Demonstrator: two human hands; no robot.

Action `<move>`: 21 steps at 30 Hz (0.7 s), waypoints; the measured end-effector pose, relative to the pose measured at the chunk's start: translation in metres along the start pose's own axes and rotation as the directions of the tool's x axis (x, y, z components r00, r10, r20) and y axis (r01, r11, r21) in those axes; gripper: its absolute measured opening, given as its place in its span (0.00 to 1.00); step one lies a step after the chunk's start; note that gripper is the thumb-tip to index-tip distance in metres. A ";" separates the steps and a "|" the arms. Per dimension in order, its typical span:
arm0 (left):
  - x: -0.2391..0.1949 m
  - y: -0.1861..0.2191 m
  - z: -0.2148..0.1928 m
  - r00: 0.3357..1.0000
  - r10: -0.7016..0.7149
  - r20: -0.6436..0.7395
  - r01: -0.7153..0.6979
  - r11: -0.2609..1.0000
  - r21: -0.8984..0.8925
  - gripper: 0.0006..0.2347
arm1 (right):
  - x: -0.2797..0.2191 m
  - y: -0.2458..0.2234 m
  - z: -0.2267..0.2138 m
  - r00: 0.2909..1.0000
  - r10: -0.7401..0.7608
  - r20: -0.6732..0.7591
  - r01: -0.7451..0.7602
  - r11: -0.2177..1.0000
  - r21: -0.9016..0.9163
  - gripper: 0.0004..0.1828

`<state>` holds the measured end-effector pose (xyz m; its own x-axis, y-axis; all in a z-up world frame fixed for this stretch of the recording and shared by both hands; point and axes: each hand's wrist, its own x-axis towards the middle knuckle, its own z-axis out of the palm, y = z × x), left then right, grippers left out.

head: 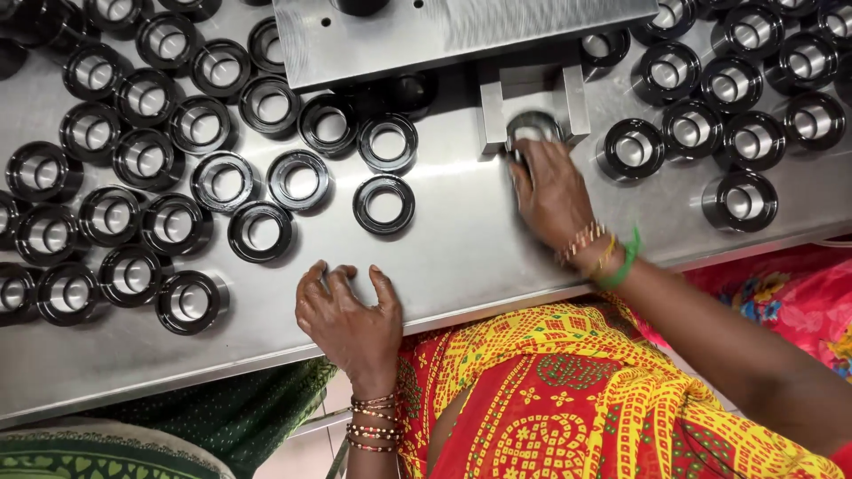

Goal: Wiping and inspecting black industrial metal rings on a stainless steel work table.

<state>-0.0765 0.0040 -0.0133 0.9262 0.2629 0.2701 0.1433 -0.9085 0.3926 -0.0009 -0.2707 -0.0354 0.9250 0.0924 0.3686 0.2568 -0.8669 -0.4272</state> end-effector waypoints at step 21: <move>0.075 -0.052 -0.001 0.990 -0.052 0.132 0.055 0.998 -0.018 0.40 | 0.044 -0.099 0.053 0.932 -0.238 0.274 0.209 0.969 0.129 0.42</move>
<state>-0.0152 0.0710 -0.0123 0.9553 0.2647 0.1314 0.1875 -0.8867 0.4226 0.0291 -0.1552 -0.0206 0.8777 0.4264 0.2187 0.4786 -0.7576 -0.4437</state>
